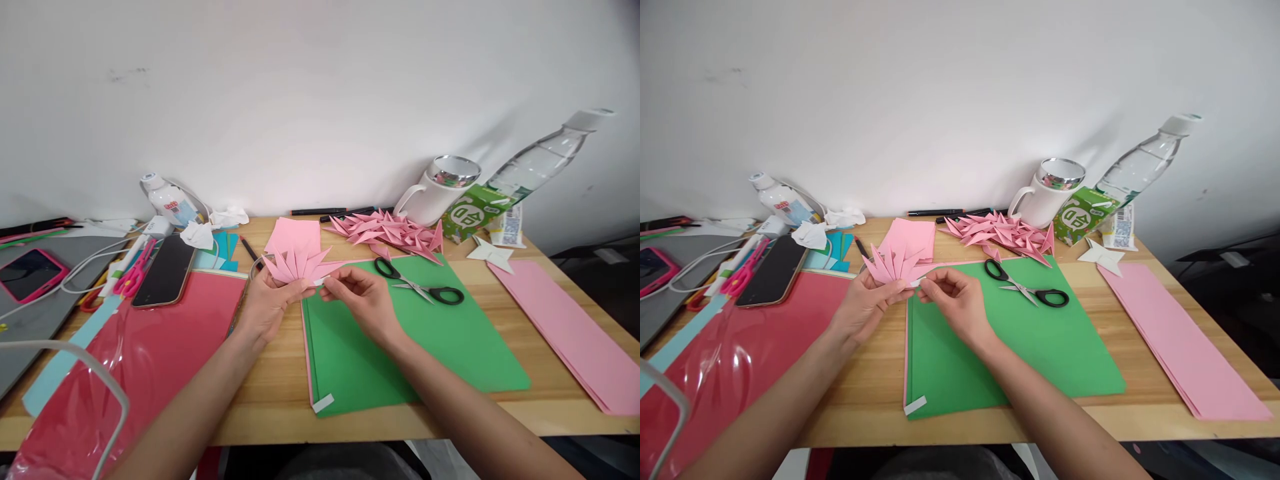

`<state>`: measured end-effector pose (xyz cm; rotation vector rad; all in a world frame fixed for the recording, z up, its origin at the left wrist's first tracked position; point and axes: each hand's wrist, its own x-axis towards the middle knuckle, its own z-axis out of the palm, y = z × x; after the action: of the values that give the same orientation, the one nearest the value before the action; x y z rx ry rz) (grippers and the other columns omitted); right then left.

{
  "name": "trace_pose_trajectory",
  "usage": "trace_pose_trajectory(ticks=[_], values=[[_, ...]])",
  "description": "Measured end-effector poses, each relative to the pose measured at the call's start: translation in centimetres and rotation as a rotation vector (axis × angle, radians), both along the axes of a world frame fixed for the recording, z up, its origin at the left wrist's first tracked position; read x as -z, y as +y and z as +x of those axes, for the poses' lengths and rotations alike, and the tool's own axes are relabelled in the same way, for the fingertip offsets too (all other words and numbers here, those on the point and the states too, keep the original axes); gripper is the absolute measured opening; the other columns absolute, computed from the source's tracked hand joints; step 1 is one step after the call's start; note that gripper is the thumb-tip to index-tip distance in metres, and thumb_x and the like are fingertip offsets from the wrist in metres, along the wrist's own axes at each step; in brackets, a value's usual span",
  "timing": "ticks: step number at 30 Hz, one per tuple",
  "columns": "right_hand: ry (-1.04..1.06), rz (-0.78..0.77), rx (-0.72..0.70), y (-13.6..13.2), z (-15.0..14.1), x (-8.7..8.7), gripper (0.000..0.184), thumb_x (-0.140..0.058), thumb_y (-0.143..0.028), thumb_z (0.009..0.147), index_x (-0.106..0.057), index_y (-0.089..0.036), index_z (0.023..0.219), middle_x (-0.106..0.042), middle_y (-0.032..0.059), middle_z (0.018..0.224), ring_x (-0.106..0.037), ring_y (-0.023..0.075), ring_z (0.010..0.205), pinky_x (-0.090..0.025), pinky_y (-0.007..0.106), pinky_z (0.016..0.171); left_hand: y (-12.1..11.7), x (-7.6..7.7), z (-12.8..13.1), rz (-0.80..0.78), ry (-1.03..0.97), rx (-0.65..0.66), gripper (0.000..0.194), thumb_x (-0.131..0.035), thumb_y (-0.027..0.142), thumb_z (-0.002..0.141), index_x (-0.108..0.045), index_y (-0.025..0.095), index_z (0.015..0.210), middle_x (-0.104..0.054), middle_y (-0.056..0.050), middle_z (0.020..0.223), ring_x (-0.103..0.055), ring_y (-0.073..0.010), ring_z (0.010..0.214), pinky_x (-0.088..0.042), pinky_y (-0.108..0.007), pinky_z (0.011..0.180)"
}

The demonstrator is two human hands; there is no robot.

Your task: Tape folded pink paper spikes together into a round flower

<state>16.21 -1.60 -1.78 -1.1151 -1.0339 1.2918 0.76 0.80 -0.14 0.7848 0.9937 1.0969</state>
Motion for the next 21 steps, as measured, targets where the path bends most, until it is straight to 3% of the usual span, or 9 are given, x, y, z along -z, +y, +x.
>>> trace_pose_trajectory(ticks=[7, 17, 21], values=[[0.12, -0.09, -0.058, 0.26, 0.15, 0.12, 0.03, -0.075, -0.044, 0.067, -0.065, -0.016, 0.069, -0.067, 0.0004, 0.066, -0.064, 0.0124, 0.06, -0.056, 0.028, 0.063, 0.1, -0.2, 0.02, -0.055, -0.002, 0.045, 0.037, -0.082, 0.013, 0.057, -0.064, 0.01, 0.089, -0.074, -0.006, 0.082, -0.069, -0.0155, 0.064, -0.059, -0.028, 0.064], [0.281, -0.169, -0.108, 0.3, 0.06, 0.59, 0.025, -0.079, -0.038, 0.062, -0.07, -0.014, 0.065, -0.068, 0.0009, 0.064, -0.061, 0.0101, 0.06, -0.054, 0.022, 0.057, 0.08, -0.11, 0.19, -0.006, -0.034, 0.152, 0.041, -0.083, 0.017, 0.058, -0.061, 0.009, 0.091, -0.074, -0.007, 0.081, -0.07, -0.0162, 0.064, -0.059, -0.027, 0.064], [0.326, -0.206, -0.129, 0.18, 0.18, 0.18, 0.024, -0.081, -0.035, 0.061, -0.072, -0.014, 0.069, -0.068, 0.0015, 0.065, -0.061, 0.0098, 0.059, -0.054, 0.022, 0.056, 0.04, -0.09, 0.12, 0.067, -0.022, 0.141, 0.053, -0.083, 0.017, 0.058, -0.057, 0.014, 0.104, -0.073, -0.004, 0.085, -0.069, -0.0157, 0.063, -0.059, -0.028, 0.062]])
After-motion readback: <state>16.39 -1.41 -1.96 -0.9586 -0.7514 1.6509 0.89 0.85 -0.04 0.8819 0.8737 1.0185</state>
